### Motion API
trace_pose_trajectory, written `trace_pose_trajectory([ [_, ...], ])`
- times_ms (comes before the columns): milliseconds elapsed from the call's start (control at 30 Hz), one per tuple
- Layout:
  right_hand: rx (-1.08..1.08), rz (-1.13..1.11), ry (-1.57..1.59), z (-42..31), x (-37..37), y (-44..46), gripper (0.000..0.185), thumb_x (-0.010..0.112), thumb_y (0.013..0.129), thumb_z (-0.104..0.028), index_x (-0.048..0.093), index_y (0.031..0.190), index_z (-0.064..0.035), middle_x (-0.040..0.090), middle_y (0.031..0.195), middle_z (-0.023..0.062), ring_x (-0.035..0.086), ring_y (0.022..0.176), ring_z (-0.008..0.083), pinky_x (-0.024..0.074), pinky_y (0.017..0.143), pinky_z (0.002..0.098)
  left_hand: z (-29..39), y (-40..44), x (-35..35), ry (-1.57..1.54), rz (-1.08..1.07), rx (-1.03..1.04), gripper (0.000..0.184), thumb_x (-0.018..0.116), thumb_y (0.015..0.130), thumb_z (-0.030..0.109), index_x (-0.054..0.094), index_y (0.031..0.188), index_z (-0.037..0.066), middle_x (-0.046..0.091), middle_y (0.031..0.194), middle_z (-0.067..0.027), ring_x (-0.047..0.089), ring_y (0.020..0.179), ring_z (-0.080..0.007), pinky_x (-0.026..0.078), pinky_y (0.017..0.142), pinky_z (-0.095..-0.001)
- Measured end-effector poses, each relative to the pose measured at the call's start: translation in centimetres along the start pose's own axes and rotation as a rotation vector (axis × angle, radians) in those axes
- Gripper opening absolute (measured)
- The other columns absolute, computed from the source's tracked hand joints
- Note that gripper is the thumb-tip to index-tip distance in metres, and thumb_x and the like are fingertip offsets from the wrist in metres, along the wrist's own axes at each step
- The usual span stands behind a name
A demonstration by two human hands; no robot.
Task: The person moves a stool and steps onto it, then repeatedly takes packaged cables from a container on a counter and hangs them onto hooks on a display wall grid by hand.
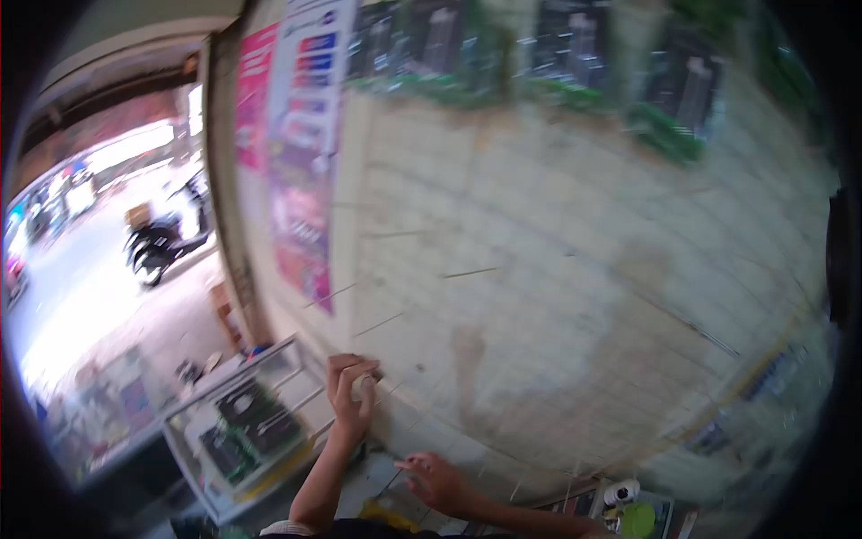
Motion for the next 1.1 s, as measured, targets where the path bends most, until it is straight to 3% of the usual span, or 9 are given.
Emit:
trace_pose_trajectory([
  [133, 0.136, -0.948, -0.048, 10.3, 20.4, -17.5, 0.026, 0.051, 0.077, -0.016, 0.053, 0.101, -0.0054, 0.050, 0.102, 0.0141, 0.052, 0.091, 0.0293, 0.0463, 0.075, 0.0374, -9.1, -19.5, -12.6, 0.399, -0.129, -0.538, 0.019, 0.048, 0.074, -0.005, 0.055, 0.090, 0.002, 0.050, 0.086, -0.0136, 0.049, 0.082, -0.0300, 0.040, 0.073, -0.0361],
  [167, -0.339, -1.281, -0.012, 15.6, 27.2, -28.1, 0.028, 0.044, 0.085, -0.019, 0.053, 0.109, -0.0071, 0.053, 0.105, 0.0109, 0.054, 0.091, 0.0268, 0.0439, 0.080, 0.0364, -8.6, -27.2, -19.5, 0.601, -0.116, -0.681, 0.019, 0.048, 0.076, -0.005, 0.055, 0.092, 0.002, 0.050, 0.087, -0.0139, 0.049, 0.084, -0.0309, 0.040, 0.074, -0.0361],
  [233, 0.068, -1.523, 0.041, 18.8, 26.5, -30.5, 0.030, 0.045, 0.085, -0.021, 0.053, 0.110, -0.0057, 0.053, 0.108, 0.0129, 0.053, 0.095, 0.0275, 0.0426, 0.082, 0.0368, -6.3, -38.9, -28.7, 0.632, 0.158, -1.102, 0.021, 0.043, 0.078, -0.003, 0.055, 0.094, 0.002, 0.054, 0.092, -0.0129, 0.054, 0.079, -0.0250, 0.044, 0.068, -0.0298],
  [367, 0.538, -1.472, 0.057, 19.4, 25.9, -24.3, 0.035, 0.046, 0.086, -0.025, 0.052, 0.113, -0.0029, 0.051, 0.114, 0.0168, 0.051, 0.103, 0.0289, 0.0399, 0.088, 0.0374, 8.6, -57.8, -41.4, 1.013, 1.123, -1.488, 0.021, 0.042, 0.081, 0.000, 0.056, 0.096, 0.002, 0.056, 0.092, -0.0131, 0.055, 0.078, -0.0236, 0.045, 0.069, -0.0312],
  [467, 0.377, -1.203, 0.120, 21.6, 30.2, -21.0, 0.037, 0.052, 0.083, -0.024, 0.053, 0.112, -0.0009, 0.055, 0.110, 0.0188, 0.053, 0.100, 0.0318, 0.0408, 0.087, 0.0381, 17.9, -65.0, -40.7, 1.380, 1.455, -1.684, 0.021, 0.043, 0.082, 0.002, 0.057, 0.098, 0.002, 0.057, 0.095, -0.0134, 0.055, 0.082, -0.0262, 0.045, 0.071, -0.0351],
  [600, 0.156, -1.017, 0.188, 19.7, 35.3, -13.0, 0.033, 0.053, 0.081, -0.019, 0.054, 0.109, -0.0012, 0.058, 0.100, 0.0193, 0.056, 0.093, 0.0311, 0.0433, 0.081, 0.0378, 15.2, -65.1, -36.6, 1.204, 1.208, -1.851, 0.022, 0.047, 0.079, -0.002, 0.057, 0.098, 0.003, 0.057, 0.098, -0.0125, 0.055, 0.087, -0.0272, 0.045, 0.075, -0.0354],
  [633, 0.112, -1.024, 0.207, 17.4, 36.2, -10.1, 0.032, 0.053, 0.081, -0.018, 0.054, 0.109, -0.0024, 0.058, 0.097, 0.0185, 0.057, 0.090, 0.0295, 0.0437, 0.078, 0.0366, 12.3, -68.1, -36.4, 0.988, 1.273, -1.591, 0.024, 0.048, 0.078, -0.004, 0.057, 0.099, 0.003, 0.057, 0.097, -0.0116, 0.055, 0.090, -0.0245, 0.045, 0.076, -0.0335],
  [867, -0.138, -0.874, 0.502, -1.4, 37.6, 6.3, 0.025, 0.051, 0.083, -0.011, 0.054, 0.107, -0.0055, 0.056, 0.096, 0.0123, 0.058, 0.084, 0.0224, 0.0458, 0.072, 0.0317, -5.3, -50.8, -34.6, 0.585, 0.943, -1.228, 0.016, 0.048, 0.083, 0.001, 0.057, 0.096, 0.001, 0.053, 0.090, -0.0110, 0.055, 0.085, -0.0210, 0.046, 0.073, -0.0290],
  [1100, 0.274, -0.842, 0.849, -4.4, 48.8, 11.3, 0.056, 0.052, 0.084, -0.017, 0.028, 0.132, -0.0036, 0.039, 0.126, 0.0182, 0.048, 0.109, 0.0265, 0.0404, 0.089, 0.0328, -14.5, -34.4, -36.2, 0.687, 0.644, -1.023, 0.023, 0.044, 0.083, 0.000, 0.055, 0.103, 0.002, 0.055, 0.098, -0.0147, 0.054, 0.090, -0.0274, 0.042, 0.080, -0.0314],
])
Point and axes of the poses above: each hand's wrist, its own y-axis towards the middle knuckle, its own x-axis out of the palm, z = x × y, the point moved 8 cm from there along y, towards the middle knuckle
